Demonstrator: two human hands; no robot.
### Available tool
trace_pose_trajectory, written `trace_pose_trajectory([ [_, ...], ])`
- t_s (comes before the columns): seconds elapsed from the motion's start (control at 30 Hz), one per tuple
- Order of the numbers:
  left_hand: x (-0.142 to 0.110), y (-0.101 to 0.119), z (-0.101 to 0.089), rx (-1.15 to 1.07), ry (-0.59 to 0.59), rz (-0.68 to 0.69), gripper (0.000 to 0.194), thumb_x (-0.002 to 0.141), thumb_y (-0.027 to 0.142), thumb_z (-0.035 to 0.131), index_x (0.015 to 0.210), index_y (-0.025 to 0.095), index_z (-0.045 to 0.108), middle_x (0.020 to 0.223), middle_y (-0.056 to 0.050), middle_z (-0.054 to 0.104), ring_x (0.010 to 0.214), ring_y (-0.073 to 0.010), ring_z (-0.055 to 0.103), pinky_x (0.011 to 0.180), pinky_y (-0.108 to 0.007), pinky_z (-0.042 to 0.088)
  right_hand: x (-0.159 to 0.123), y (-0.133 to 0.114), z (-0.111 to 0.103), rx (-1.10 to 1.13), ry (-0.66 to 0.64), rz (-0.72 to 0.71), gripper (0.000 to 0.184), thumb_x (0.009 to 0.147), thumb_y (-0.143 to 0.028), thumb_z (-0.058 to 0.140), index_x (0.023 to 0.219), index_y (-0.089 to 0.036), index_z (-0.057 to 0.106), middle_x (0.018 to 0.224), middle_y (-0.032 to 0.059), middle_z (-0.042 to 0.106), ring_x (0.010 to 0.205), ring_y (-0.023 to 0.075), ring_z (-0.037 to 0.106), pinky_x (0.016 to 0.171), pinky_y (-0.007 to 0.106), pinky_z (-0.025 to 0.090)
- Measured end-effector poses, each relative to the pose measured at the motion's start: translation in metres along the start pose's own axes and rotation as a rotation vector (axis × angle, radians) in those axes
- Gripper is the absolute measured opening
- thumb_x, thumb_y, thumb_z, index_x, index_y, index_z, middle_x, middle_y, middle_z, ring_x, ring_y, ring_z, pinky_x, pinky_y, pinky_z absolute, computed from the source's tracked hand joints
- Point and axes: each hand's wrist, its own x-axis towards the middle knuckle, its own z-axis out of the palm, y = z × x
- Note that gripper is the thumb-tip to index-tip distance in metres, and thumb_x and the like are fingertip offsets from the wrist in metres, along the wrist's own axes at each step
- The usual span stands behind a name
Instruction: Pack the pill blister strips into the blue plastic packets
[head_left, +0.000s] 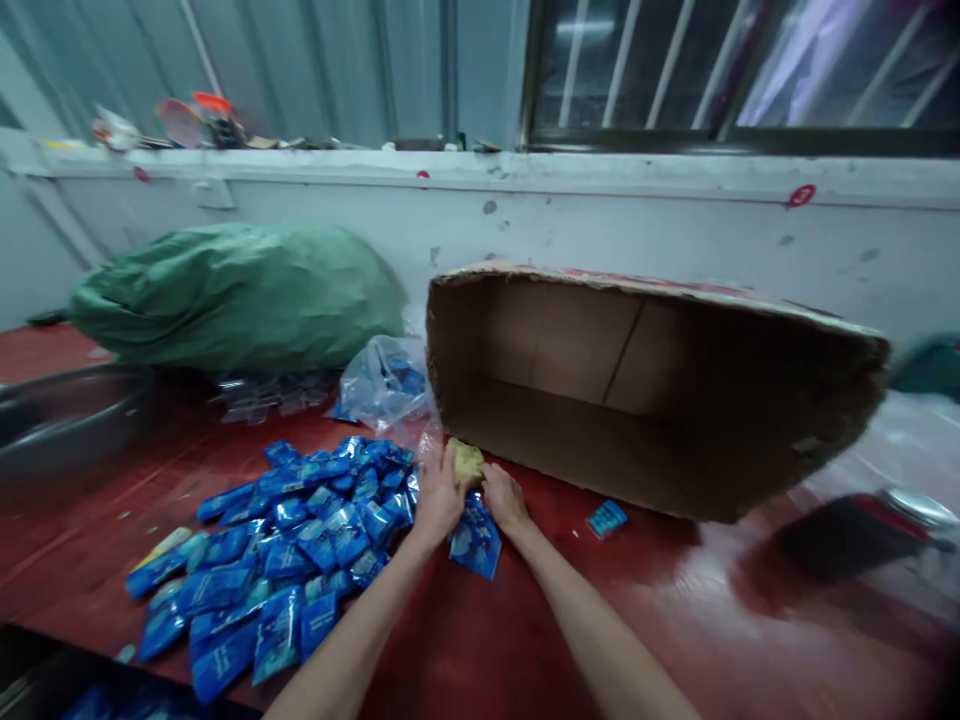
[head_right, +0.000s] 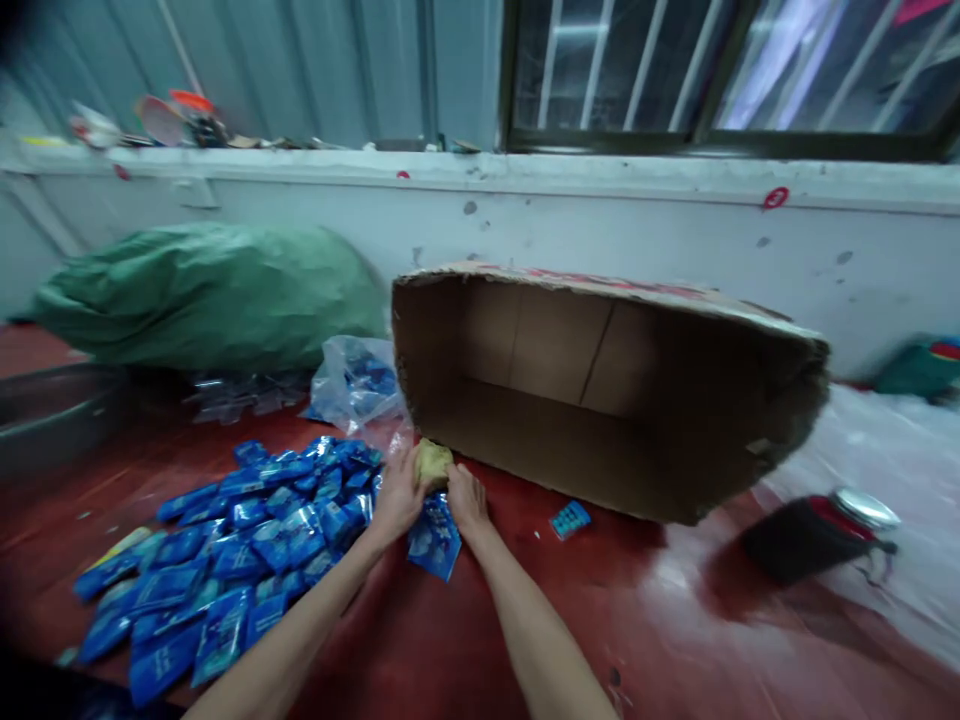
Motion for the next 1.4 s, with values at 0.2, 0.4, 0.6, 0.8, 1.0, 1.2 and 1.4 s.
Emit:
trace_pose_trajectory([
  [0.2,0.021,-0.023,0.027,-0.021,-0.074,-0.016,0.034,0.072,0.02,0.055,0.106,0.017,0.057,0.125,-0.014,0.05,0.124,-0.0271,0.03,0.102,-0.042,0.014,0.001,0.01,0.002,0.022,-0.013,-0.118,0.029,0.085,-0.012,0.036,0.087,-0.02,0.064,0.083,0.0036,0.064,0.08,0.0151,0.058,0.068,0.022,0.038],
  [0.4,0.026,-0.029,0.028,-0.189,-0.029,-0.123,0.017,0.072,0.02,0.053,0.084,0.019,0.066,0.106,-0.009,0.062,0.113,-0.0244,0.043,0.097,-0.038,0.026,-0.052,0.007,-0.006,0.001,0.022,-0.131,0.023,0.085,-0.024,0.044,0.101,-0.021,0.059,0.094,0.0057,0.06,0.087,0.0184,0.054,0.075,0.026,0.038],
  [0.6,0.013,-0.004,0.001,-0.367,0.147,-0.253,0.028,0.078,0.029,0.044,0.094,0.015,0.062,0.094,-0.01,0.065,0.091,-0.0212,0.057,0.083,-0.033,0.04,-0.095,-0.001,0.002,-0.103,0.016,-0.129,0.017,0.081,-0.021,0.051,0.09,-0.027,0.064,0.092,0.0065,0.061,0.084,0.0235,0.05,0.07,0.033,0.036],
  [0.8,-0.075,0.021,-0.025,-0.589,0.193,-0.453,0.031,0.07,0.037,0.055,0.092,0.016,0.058,0.081,-0.005,0.063,0.07,-0.0168,0.059,0.063,-0.027,0.046,-0.099,-0.002,-0.001,-0.102,0.07,-0.132,0.021,0.084,-0.022,0.047,0.095,-0.029,0.063,0.096,0.0061,0.061,0.085,0.0218,0.049,0.072,0.033,0.034],
  [1.0,-0.121,0.029,-0.008,-0.867,0.004,-0.816,0.04,0.056,0.032,0.069,0.09,0.014,0.059,0.07,-0.003,0.063,0.057,-0.013,0.056,0.047,-0.021,0.04,-0.121,-0.014,-0.017,0.073,0.123,-0.152,0.021,0.083,-0.021,0.048,0.096,-0.027,0.064,0.095,0.0065,0.061,0.086,0.0215,0.049,0.072,0.034,0.035],
  [1.2,-0.121,0.028,-0.003,-0.893,-0.009,-0.835,0.027,0.055,0.034,0.069,0.07,0.011,0.065,0.058,-0.003,0.064,0.053,-0.0122,0.055,0.049,-0.021,0.038,-0.128,-0.015,-0.01,0.747,0.138,0.148,0.033,0.073,-0.021,0.057,0.106,-0.021,0.058,0.091,0.0035,0.059,0.078,0.0162,0.052,0.073,0.028,0.041],
  [1.4,-0.123,0.029,0.004,-1.01,-0.018,-0.838,0.028,0.053,0.032,0.071,0.069,0.011,0.063,0.055,-0.001,0.061,0.044,-0.0092,0.051,0.042,-0.02,0.037,-0.125,-0.011,0.008,1.043,0.019,0.371,0.018,0.071,-0.029,0.052,0.058,-0.015,0.054,0.048,-0.0065,0.043,0.045,0.0079,0.037,0.044,0.019,0.031],
])
